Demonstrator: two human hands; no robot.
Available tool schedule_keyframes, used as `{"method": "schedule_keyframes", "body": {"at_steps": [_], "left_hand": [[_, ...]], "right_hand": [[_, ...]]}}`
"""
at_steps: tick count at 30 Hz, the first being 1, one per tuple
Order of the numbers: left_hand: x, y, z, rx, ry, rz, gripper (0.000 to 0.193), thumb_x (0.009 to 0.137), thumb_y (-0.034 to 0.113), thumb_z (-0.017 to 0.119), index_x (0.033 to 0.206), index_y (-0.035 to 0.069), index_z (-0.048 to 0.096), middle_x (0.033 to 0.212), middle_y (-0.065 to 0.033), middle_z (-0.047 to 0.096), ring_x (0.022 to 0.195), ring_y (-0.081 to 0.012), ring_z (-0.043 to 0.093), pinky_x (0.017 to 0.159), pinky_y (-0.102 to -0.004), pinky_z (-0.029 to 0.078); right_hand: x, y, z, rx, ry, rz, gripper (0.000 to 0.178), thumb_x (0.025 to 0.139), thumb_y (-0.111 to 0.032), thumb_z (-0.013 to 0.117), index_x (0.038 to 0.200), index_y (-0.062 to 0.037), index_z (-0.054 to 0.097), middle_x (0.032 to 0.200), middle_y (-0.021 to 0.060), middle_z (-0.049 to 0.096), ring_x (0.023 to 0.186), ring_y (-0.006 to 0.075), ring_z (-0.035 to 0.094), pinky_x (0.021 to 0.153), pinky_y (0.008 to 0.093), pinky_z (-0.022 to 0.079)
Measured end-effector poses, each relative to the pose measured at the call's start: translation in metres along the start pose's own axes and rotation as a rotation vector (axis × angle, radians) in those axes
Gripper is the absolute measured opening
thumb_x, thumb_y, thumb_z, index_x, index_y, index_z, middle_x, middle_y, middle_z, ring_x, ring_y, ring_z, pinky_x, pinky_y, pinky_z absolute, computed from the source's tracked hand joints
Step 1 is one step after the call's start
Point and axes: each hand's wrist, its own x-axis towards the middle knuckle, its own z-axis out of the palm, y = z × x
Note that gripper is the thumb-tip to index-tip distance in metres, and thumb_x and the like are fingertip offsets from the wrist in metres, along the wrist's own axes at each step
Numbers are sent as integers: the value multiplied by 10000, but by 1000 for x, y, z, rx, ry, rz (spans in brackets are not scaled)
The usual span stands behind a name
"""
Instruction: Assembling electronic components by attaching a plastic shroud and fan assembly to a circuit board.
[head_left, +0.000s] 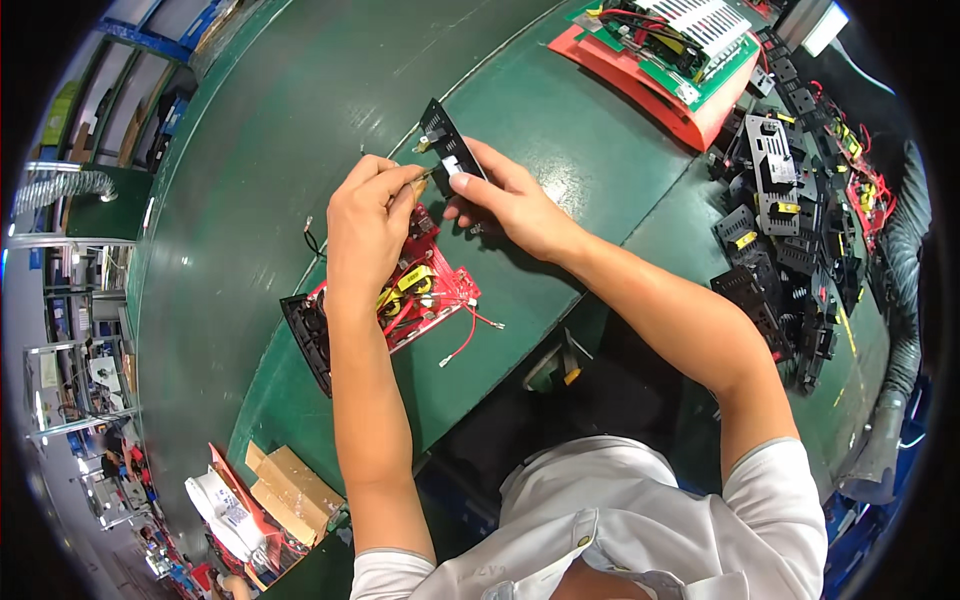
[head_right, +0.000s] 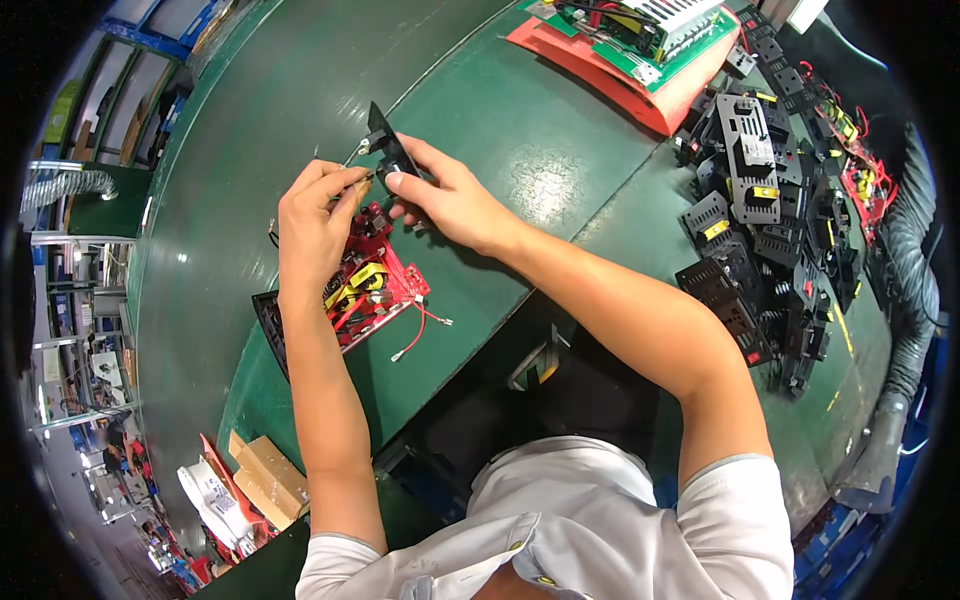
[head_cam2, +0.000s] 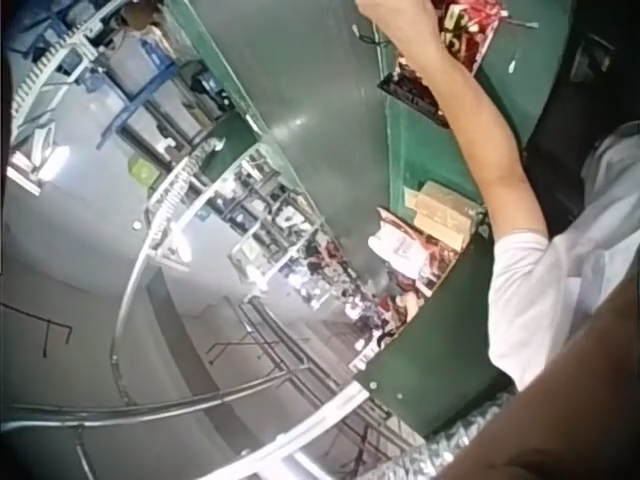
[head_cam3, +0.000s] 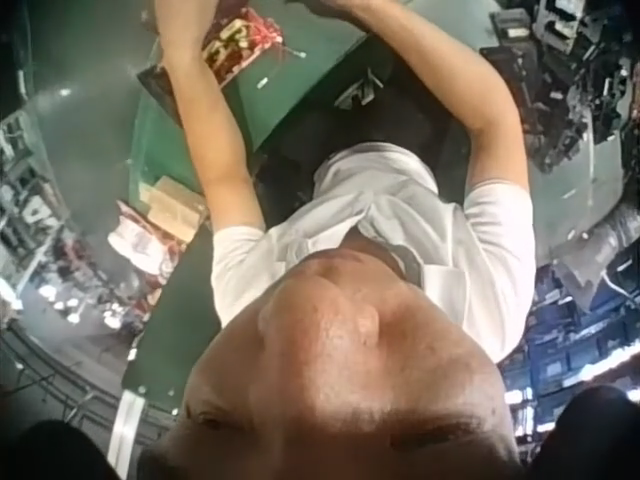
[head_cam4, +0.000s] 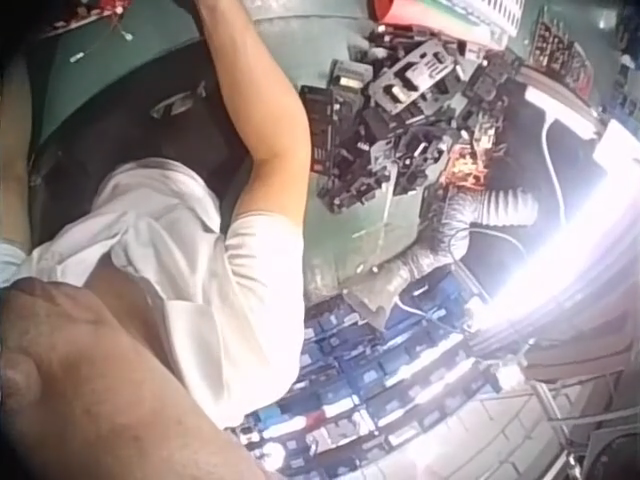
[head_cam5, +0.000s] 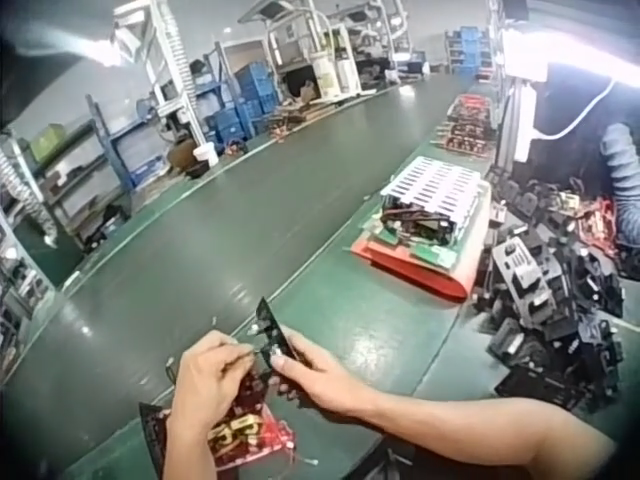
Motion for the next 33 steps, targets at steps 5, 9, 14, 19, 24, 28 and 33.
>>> {"method": "schedule_keyframes", "body": {"at_steps": [5, 9, 14, 19, 24, 28, 33], "left_hand": [[-1, 0, 3, -5, 6, -45, 146, 850, -11, 659, 986, -11, 713, 867, -103, 615, 655, -209, 619, 625, -318, 488], [0, 0, 5, 15, 22, -24, 132, 849, 3, 666, 971, -13, 713, 865, -115, 620, 668, -227, 637, 629, -335, 499], [0, 2, 6, 157, 55, 49, 96, 833, 17, 674, 918, -2, 715, 843, -116, 619, 683, -271, 648, 635, -369, 511], [0, 6, 10, 243, 45, 121, 84, 820, 23, 667, 884, 13, 721, 823, -115, 607, 705, -309, 643, 648, -408, 518], [0, 4, 8, 202, 9, 12, 115, 810, 46, 690, 914, 10, 724, 849, -123, 625, 754, -305, 657, 671, -406, 522], [4, 1, -10, -142, 140, -79, 259, 838, 34, 698, 1097, 20, 688, 1073, -125, 611, 859, -232, 695, 753, -325, 561], [7, -8, -20, -812, 313, -413, 298, 897, 41, 693, 1176, -46, 635, 1090, -112, 630, 875, -188, 690, 761, -278, 553]], "right_hand": [[-1, 0, 3, -134, 31, -36, 561, 1007, -206, 551, 1516, -83, 348, 1042, 8, 610, 870, 89, 611, 749, 246, 516], [-2, -1, 2, -149, 26, -38, 569, 1006, -208, 555, 1521, -85, 348, 1033, 8, 609, 863, 86, 609, 747, 242, 514], [-3, 1, 8, -250, 55, -51, 607, 994, -212, 563, 1535, -78, 323, 1106, 70, 542, 853, 108, 567, 742, 271, 512], [-3, 13, 5, -506, 91, -238, 622, 976, -232, 585, 1497, 8, 344, 1108, 106, 528, 861, 156, 553, 785, 290, 485], [-4, 6, 6, -534, 59, -150, 576, 1006, -175, 543, 1528, -73, 325, 1142, 51, 521, 876, 107, 589, 763, 265, 512], [-5, 11, 7, -354, 77, -69, 590, 1010, -189, 544, 1532, -70, 296, 1077, 47, 595, 895, 110, 603, 780, 271, 517], [-8, 12, 5, -653, -2, -275, 614, 996, -123, 543, 1541, -67, 267, 1247, 77, 539, 984, 136, 606, 817, 280, 505]]}}
